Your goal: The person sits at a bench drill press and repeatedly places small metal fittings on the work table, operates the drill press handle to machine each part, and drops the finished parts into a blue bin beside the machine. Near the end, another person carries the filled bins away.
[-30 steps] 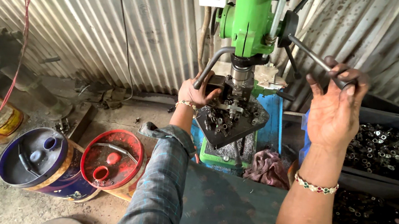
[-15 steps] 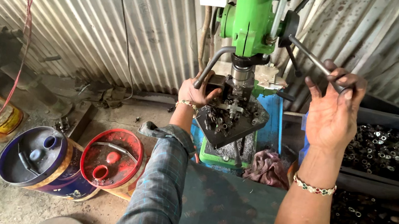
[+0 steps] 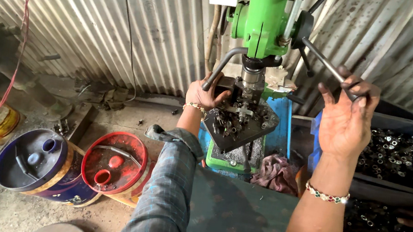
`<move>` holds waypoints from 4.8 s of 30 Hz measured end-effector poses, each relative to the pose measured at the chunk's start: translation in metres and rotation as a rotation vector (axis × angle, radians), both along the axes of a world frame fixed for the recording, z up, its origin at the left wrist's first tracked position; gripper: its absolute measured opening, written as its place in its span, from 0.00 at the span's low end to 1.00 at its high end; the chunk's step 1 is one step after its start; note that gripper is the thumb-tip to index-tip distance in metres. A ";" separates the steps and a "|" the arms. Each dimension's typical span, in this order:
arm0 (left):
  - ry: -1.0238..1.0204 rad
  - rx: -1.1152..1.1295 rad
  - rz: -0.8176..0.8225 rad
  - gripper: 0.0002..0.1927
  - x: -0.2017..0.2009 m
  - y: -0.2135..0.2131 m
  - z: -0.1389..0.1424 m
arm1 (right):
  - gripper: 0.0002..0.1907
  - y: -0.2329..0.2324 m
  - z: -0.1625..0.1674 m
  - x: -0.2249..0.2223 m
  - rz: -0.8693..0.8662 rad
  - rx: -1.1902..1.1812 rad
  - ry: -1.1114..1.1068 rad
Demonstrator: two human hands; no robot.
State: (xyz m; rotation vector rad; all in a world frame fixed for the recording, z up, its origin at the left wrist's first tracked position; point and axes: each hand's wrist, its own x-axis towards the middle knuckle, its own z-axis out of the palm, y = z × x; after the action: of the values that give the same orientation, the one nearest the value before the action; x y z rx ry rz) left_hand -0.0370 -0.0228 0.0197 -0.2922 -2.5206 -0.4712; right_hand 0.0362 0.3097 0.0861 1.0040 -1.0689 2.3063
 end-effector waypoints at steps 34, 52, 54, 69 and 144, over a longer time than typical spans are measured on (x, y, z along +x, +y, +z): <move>-0.423 0.146 0.479 0.48 0.029 0.036 -0.009 | 0.17 -0.139 -0.083 -0.050 -1.069 1.412 -0.010; -0.561 0.185 0.383 0.58 0.013 0.027 -0.031 | 0.14 -0.052 -0.101 -0.035 -0.030 1.779 -0.147; -0.544 0.049 0.333 0.59 0.014 0.021 -0.032 | 0.15 -0.011 -0.098 -0.027 -0.234 2.009 -0.257; -0.574 0.245 0.341 0.56 0.013 0.012 -0.032 | 0.23 -0.090 -0.112 -0.030 -1.026 1.491 -0.313; -0.187 0.055 0.027 0.34 0.041 0.002 -0.011 | 0.16 -0.002 0.081 -0.021 0.029 0.198 -0.094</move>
State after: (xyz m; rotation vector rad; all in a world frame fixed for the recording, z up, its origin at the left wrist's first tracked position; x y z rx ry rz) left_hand 0.0038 -0.0210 0.0087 -0.2013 -2.6837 -0.5806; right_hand 0.0152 0.3078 0.1676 0.9965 -1.3513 2.3254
